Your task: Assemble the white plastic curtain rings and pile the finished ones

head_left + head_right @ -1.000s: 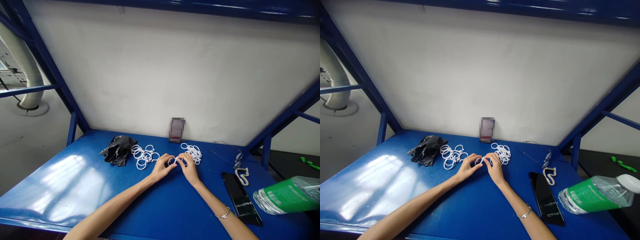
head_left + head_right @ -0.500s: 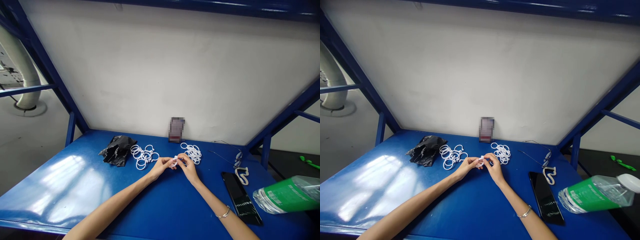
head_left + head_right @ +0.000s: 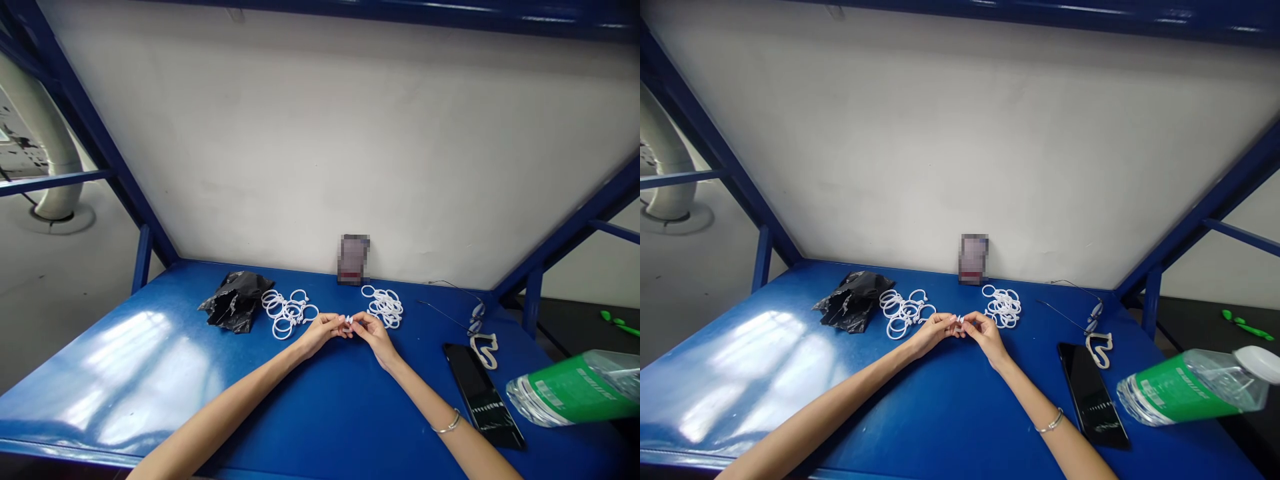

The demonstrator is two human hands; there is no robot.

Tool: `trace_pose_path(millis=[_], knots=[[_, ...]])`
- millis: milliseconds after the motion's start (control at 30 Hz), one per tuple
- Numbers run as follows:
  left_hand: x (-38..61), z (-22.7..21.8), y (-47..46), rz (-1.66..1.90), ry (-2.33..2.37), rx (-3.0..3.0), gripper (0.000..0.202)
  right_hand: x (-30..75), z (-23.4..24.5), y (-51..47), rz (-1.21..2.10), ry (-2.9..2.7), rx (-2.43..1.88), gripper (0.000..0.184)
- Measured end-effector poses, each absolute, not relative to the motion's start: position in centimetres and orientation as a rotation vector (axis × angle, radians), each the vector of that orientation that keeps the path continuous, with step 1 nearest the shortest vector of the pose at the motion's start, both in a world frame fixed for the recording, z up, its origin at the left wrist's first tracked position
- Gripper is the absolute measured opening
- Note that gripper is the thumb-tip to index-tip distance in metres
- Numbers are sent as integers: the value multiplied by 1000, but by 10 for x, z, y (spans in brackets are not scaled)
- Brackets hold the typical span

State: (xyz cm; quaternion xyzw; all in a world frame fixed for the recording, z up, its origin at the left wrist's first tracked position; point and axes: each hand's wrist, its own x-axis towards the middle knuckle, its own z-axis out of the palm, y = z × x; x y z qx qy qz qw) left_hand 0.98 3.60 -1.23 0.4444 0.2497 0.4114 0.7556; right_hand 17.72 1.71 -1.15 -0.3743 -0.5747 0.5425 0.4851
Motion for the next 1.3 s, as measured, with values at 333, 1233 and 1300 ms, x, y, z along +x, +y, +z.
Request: trace_pose_path(millis=[333, 1233, 1300], knots=[[9, -17, 35, 828, 460, 1097, 47, 178, -9, 15, 1462, -1428, -839, 31], [2, -12, 34, 667, 383, 1238, 49, 181, -4, 14, 1629, -1452, -826, 37], [2, -12, 34, 664, 384, 1243, 50, 180, -3, 14, 1638, -1453, -825, 37]])
